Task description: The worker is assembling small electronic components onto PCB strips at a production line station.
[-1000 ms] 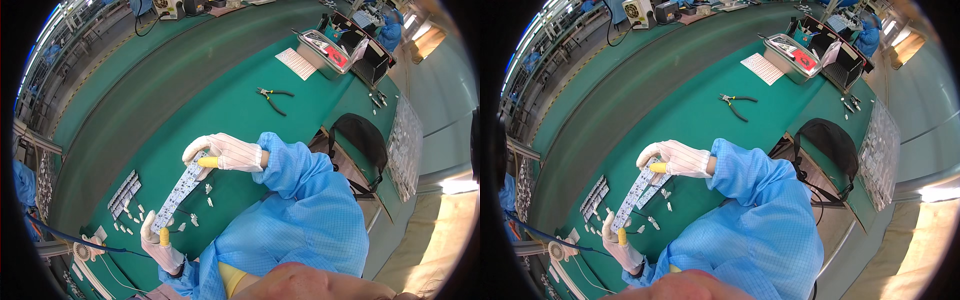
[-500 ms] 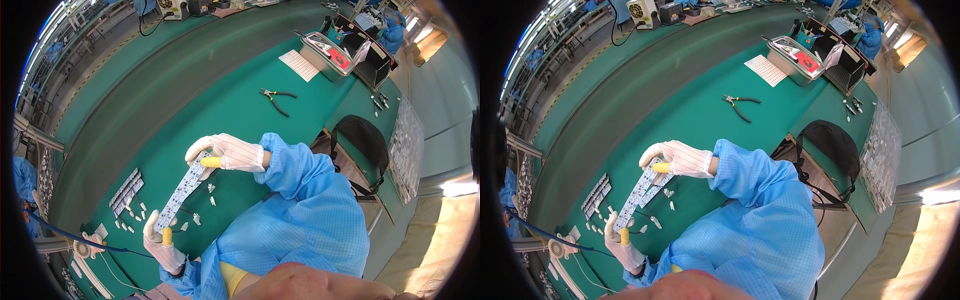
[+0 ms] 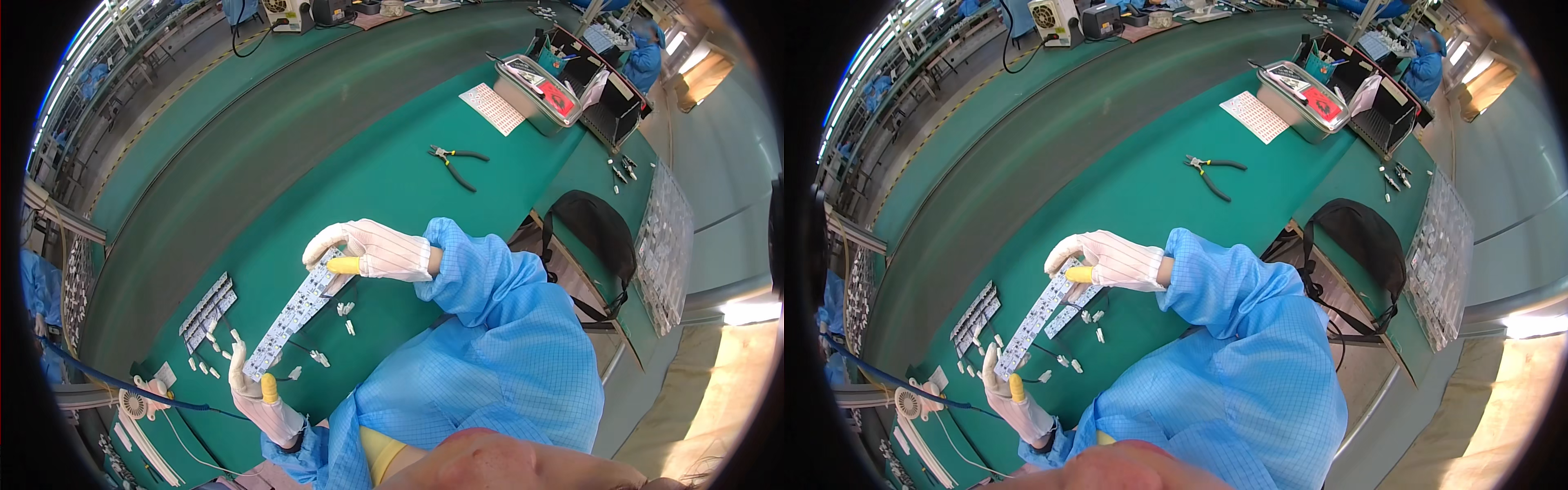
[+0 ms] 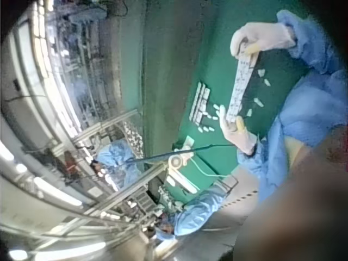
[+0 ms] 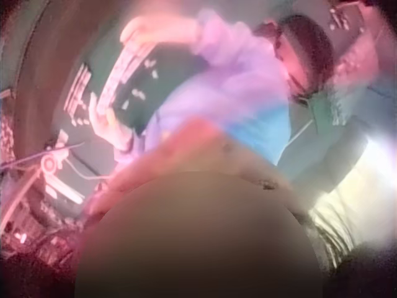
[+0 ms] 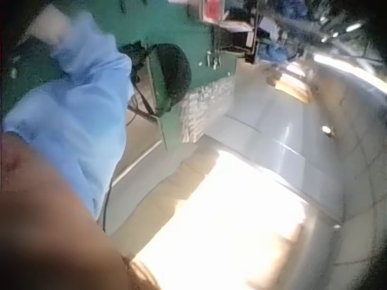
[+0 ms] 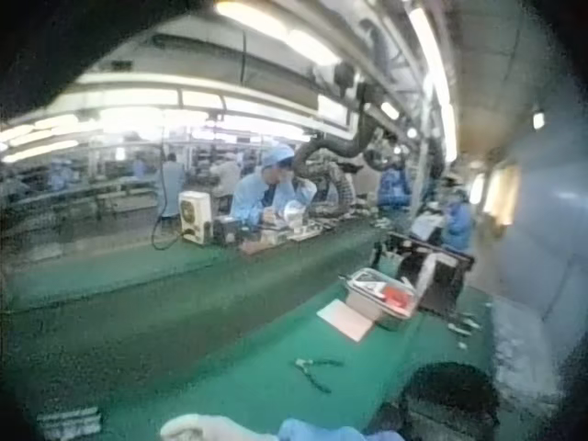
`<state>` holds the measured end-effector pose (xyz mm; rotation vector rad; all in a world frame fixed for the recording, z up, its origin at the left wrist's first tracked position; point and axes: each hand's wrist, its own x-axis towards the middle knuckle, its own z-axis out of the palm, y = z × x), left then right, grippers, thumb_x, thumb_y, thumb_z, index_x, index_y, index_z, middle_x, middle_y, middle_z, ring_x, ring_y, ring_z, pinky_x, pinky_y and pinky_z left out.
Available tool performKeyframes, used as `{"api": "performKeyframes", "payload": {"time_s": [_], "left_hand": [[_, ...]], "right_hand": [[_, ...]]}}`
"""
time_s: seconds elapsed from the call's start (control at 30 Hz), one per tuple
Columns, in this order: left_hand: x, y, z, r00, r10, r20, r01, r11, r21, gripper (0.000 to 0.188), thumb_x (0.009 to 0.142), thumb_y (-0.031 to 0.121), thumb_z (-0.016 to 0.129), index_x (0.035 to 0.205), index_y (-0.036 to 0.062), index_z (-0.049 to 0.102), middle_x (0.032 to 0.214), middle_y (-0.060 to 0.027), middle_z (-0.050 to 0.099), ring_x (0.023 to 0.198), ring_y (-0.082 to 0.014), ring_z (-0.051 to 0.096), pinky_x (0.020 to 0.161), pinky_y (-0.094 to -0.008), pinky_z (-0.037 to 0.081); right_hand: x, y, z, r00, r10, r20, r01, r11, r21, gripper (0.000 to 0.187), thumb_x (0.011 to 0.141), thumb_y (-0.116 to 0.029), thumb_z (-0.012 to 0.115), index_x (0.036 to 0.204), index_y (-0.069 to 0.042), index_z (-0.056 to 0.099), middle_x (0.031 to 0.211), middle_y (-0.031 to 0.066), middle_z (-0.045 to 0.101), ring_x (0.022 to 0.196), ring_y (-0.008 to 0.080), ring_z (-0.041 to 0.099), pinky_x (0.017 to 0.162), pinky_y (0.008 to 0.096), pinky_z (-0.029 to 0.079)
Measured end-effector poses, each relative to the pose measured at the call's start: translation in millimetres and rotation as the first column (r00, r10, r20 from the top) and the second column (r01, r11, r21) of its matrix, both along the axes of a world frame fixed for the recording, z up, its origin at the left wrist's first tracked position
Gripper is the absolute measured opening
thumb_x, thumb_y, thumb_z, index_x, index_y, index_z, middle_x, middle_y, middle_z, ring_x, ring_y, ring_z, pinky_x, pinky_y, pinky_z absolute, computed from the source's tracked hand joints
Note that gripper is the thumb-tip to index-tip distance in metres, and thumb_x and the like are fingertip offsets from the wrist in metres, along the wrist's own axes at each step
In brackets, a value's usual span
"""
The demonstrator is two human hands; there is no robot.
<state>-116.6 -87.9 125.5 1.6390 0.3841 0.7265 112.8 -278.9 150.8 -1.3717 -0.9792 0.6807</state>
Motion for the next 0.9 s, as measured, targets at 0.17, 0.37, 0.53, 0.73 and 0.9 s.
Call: {"api": "performKeyframes", "payload": {"time_s": [0.17,0.37,0.53,0.73,0.9], "left_hand": [[0.4,-3.2,3.7,0.998,-0.028,-0.061,0.028,1.0,0.006,0.071,0.085,0.044,0.066,0.13,-0.0064,0.044,0.123,-0.0165,0.055,0.095,-0.02,0.06,0.086,-0.0323,0.045],[3.1,-5.9,7.5,1.0,-0.008,-0.005,0.008,1.0,0.006,0.065,0.081,0.039,0.072,0.124,-0.0058,0.048,0.116,-0.0186,0.058,0.093,-0.0242,0.063,0.084,-0.0339,0.051],[0.7,-3.7,6.7,0.999,-0.029,-0.015,0.029,1.0,-0.009,0.066,0.081,0.039,0.072,0.123,-0.0059,0.049,0.106,-0.0171,0.062,0.09,-0.0225,0.063,0.082,-0.0316,0.05],[-1.1,-1.7,5.2,0.998,-0.05,-0.036,0.049,0.998,-0.028,0.067,0.081,0.039,0.072,0.124,-0.0057,0.048,0.105,-0.0173,0.062,0.089,-0.0223,0.064,0.081,-0.0319,0.051],[5.2,-14.2,16.3,0.998,-0.012,-0.055,0.004,0.989,-0.151,0.067,0.082,0.037,0.071,0.127,-0.0048,0.045,0.107,-0.0189,0.06,0.09,-0.0241,0.064,0.077,-0.0322,0.054]], "right_hand": [[-0.9,-1.0,-1.7,0.999,-0.003,-0.038,0.003,1.0,-0.002,0.023,0.092,-0.015,0.057,0.11,-0.001,0.059,0.105,0.0109,0.063,0.097,0.0198,0.06,0.086,0.0309,0.048],[0.5,-3.5,2.0,0.999,-0.037,0.024,0.038,0.998,-0.054,0.026,0.089,-0.018,0.06,0.11,-0.003,0.06,0.105,0.0108,0.063,0.099,0.021,0.06,0.088,0.0322,0.048],[2.9,-3.7,-0.6,0.999,-0.013,-0.041,0.012,1.0,-0.014,0.031,0.09,-0.019,0.059,0.114,0.001,0.055,0.106,0.0109,0.064,0.098,0.0194,0.062,0.086,0.0303,0.049],[1.4,-6.7,2.8,0.97,0.072,-0.233,-0.065,0.997,0.041,0.04,0.093,-0.023,0.057,0.123,0.001,0.048,0.11,0.0126,0.061,0.105,0.0181,0.059,0.092,0.0298,0.048],[1.4,-8.5,7.4,0.985,0.054,-0.162,-0.054,0.999,0.004,0.038,0.093,-0.022,0.057,0.122,0.001,0.049,0.111,0.0129,0.061,0.106,0.018,0.058,0.092,0.0293,0.048]]}}
